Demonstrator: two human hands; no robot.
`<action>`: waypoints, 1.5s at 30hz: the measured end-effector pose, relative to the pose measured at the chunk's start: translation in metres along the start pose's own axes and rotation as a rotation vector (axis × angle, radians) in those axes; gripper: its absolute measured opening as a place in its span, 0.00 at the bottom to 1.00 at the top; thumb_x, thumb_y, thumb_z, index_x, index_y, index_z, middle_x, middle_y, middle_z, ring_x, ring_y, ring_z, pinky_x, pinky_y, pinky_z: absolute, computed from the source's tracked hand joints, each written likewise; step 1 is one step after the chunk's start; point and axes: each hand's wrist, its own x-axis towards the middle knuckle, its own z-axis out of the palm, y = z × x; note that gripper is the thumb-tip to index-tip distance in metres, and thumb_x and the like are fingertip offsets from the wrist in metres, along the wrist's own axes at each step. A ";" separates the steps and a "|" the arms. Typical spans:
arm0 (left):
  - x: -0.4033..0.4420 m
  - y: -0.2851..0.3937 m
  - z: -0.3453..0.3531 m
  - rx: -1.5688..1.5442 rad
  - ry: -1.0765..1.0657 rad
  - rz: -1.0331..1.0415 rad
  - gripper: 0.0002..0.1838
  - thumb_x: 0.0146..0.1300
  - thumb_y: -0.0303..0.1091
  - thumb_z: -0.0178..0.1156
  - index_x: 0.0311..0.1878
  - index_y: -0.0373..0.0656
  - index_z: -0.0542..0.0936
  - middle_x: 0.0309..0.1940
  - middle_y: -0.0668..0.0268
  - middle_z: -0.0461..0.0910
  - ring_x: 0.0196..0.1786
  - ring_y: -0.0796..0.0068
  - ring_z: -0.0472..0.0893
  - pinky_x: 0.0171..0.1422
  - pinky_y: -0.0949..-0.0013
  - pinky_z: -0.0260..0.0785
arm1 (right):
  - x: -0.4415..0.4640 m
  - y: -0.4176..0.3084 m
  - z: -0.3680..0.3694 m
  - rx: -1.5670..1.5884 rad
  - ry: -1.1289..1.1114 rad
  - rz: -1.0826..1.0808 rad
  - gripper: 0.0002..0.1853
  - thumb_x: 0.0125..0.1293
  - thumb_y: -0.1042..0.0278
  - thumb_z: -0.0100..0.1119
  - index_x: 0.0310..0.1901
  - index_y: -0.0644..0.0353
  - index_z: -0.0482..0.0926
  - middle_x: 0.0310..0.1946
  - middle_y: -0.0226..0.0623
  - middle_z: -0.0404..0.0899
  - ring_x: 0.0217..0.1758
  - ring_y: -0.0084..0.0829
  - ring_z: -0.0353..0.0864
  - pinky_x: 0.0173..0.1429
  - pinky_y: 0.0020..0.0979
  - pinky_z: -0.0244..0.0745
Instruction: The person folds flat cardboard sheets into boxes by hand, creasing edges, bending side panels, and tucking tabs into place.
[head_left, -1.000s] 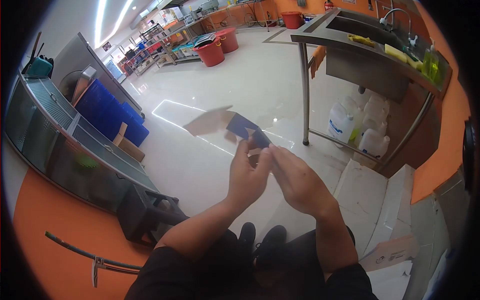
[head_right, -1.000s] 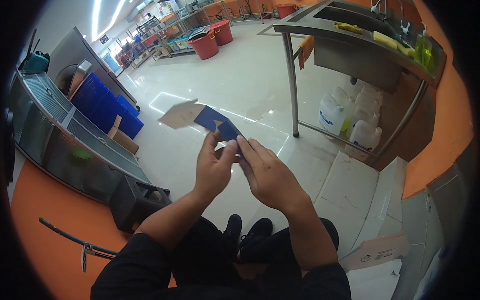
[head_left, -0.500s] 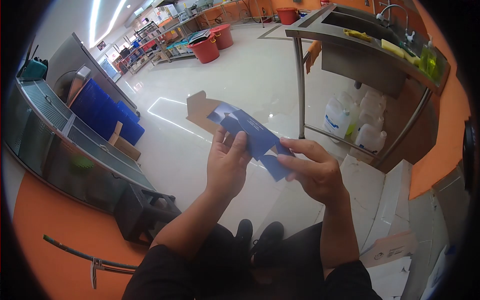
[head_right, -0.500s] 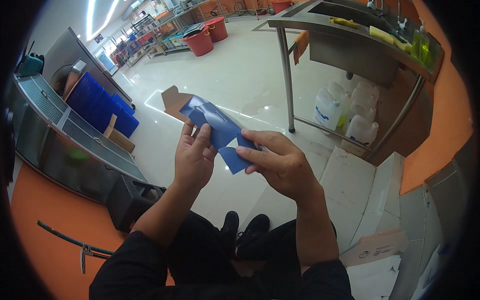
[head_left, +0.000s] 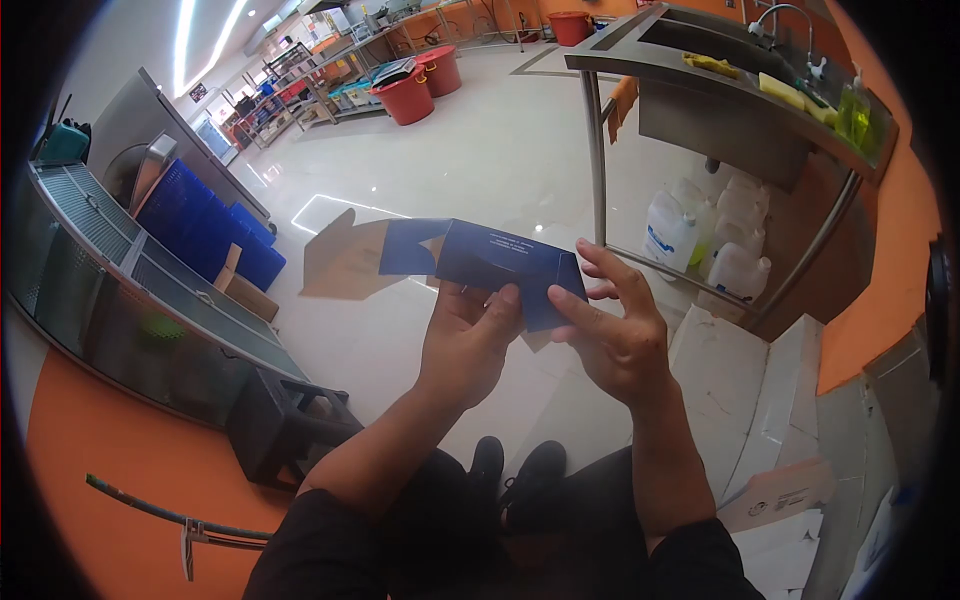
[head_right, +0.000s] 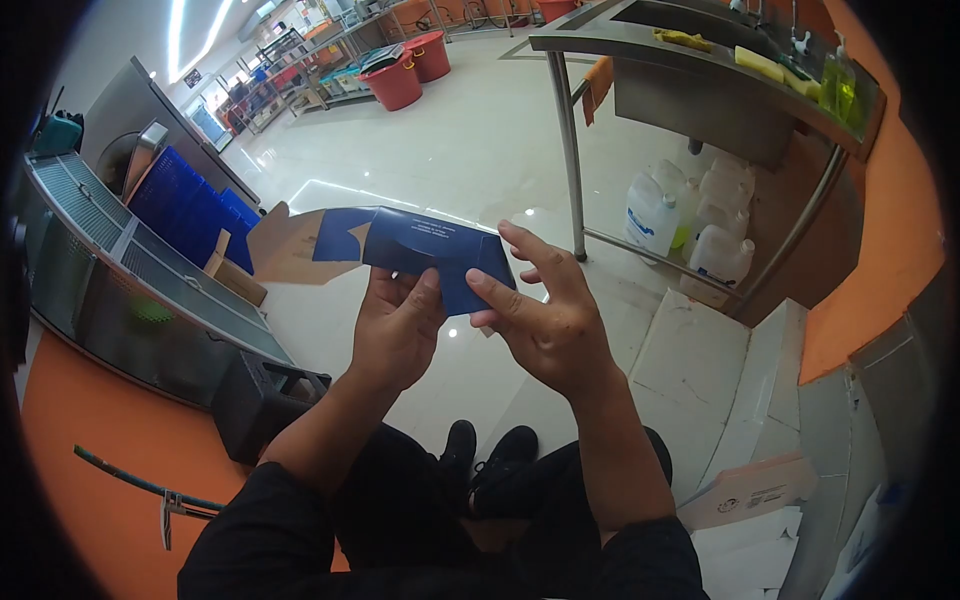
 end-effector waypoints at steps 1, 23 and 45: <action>0.000 -0.001 0.001 -0.004 0.001 0.013 0.22 0.76 0.26 0.54 0.70 0.43 0.62 0.62 0.57 0.75 0.66 0.63 0.77 0.69 0.57 0.74 | 0.000 -0.001 0.003 -0.002 0.007 0.008 0.20 0.57 0.63 0.76 0.54 0.44 0.89 0.67 0.46 0.74 0.62 0.44 0.78 0.54 0.39 0.82; 0.000 -0.016 -0.006 0.288 -0.004 -0.025 0.20 0.77 0.27 0.53 0.68 0.40 0.64 0.62 0.55 0.76 0.65 0.61 0.79 0.69 0.55 0.77 | -0.007 -0.004 0.033 -0.114 0.151 0.063 0.18 0.63 0.61 0.73 0.54 0.53 0.88 0.63 0.49 0.79 0.55 0.42 0.79 0.47 0.35 0.83; 0.011 0.052 -0.024 1.085 -0.922 -0.036 0.45 0.45 0.47 0.82 0.67 0.40 0.76 0.64 0.57 0.79 0.72 0.59 0.73 0.75 0.59 0.65 | -0.013 0.062 -0.022 0.905 0.267 0.902 0.24 0.79 0.52 0.53 0.62 0.65 0.78 0.46 0.37 0.84 0.47 0.26 0.85 0.51 0.26 0.81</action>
